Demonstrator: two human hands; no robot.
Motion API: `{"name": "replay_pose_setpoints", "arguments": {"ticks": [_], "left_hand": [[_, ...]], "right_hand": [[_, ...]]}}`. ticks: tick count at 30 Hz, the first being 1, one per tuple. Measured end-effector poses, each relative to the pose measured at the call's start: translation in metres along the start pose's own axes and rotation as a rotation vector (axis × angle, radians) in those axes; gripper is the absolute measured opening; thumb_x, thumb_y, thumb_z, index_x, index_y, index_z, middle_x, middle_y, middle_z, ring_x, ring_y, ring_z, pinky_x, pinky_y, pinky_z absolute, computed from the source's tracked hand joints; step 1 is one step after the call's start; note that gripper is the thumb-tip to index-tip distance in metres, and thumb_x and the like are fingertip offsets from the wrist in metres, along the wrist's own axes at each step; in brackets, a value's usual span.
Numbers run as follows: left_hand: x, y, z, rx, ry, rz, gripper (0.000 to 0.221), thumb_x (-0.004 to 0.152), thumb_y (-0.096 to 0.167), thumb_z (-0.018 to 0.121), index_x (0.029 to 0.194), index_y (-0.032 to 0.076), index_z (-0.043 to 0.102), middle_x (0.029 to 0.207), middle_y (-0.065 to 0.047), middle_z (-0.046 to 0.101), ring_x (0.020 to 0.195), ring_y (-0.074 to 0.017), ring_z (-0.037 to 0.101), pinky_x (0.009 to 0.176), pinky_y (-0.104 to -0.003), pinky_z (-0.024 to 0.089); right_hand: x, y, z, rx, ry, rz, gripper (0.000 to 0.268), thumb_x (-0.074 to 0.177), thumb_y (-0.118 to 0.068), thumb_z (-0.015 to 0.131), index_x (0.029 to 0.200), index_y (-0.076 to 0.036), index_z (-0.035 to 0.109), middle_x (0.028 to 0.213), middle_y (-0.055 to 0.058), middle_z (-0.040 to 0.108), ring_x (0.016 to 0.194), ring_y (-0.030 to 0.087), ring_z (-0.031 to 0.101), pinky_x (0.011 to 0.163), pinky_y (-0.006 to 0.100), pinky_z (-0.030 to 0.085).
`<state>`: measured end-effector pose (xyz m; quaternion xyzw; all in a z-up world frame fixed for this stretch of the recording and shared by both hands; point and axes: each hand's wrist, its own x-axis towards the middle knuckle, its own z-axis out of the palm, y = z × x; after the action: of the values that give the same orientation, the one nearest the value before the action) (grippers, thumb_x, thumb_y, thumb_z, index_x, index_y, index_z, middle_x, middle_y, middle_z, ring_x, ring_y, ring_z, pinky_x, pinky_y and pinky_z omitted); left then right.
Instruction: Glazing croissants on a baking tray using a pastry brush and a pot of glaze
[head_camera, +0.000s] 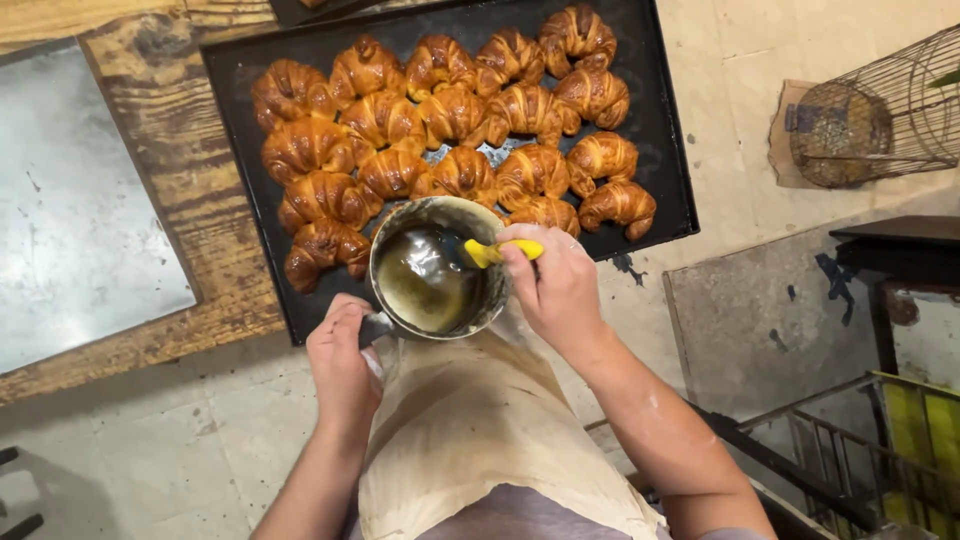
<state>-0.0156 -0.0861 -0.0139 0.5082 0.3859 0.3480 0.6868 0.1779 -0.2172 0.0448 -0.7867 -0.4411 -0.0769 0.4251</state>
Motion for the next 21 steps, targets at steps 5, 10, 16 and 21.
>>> {"name": "replay_pose_setpoints", "arguments": {"ticks": [5, 10, 16, 21], "left_hand": [[0.001, 0.001, 0.003, -0.022, 0.017, 0.007, 0.033, 0.1, 0.007, 0.05, 0.069, 0.0, 0.057, 0.074, -0.01, 0.048, 0.074, -0.0162, 0.044, 0.075, -0.026, 0.042], [0.014, -0.001, -0.008, -0.025, 0.034, 0.02, 0.033, 0.1, 0.007, 0.05, 0.069, 0.001, 0.057, 0.075, -0.01, 0.048, 0.074, -0.0157, 0.043, 0.075, -0.026, 0.041], [0.039, 0.009, -0.029, -0.023, 0.031, 0.035, 0.031, 0.099, 0.011, 0.053, 0.07, 0.001, 0.058, 0.076, -0.01, 0.048, 0.074, -0.0159, 0.042, 0.073, -0.025, 0.039], [0.059, 0.02, -0.049, 0.03, 0.013, 0.051, 0.032, 0.1, 0.012, 0.055, 0.07, 0.001, 0.058, 0.078, -0.01, 0.049, 0.076, -0.0147, 0.042, 0.073, -0.024, 0.038]], "right_hand": [[-0.006, 0.021, 0.001, 0.093, 0.022, 0.127, 0.024, 0.107, -0.022, 0.055, 0.099, -0.005, 0.07, 0.096, 0.01, 0.075, 0.08, 0.036, 0.071, 0.077, 0.045, 0.056], [0.006, 0.026, -0.018, 0.308, 0.17, 0.327, 0.042, 0.11, -0.036, 0.042, 0.1, -0.006, 0.07, 0.086, 0.009, 0.07, 0.068, 0.018, 0.065, 0.066, 0.033, 0.054], [-0.004, 0.043, -0.024, 0.266, 0.467, 0.541, 0.046, 0.112, -0.038, 0.033, 0.107, -0.002, 0.062, 0.074, 0.009, 0.061, 0.062, 0.014, 0.059, 0.059, 0.022, 0.049], [-0.06, 0.08, 0.03, 0.178, 0.562, 0.748, 0.035, 0.115, -0.024, 0.035, 0.106, -0.002, 0.061, 0.066, 0.003, 0.055, 0.06, 0.009, 0.05, 0.061, 0.02, 0.043]]}}
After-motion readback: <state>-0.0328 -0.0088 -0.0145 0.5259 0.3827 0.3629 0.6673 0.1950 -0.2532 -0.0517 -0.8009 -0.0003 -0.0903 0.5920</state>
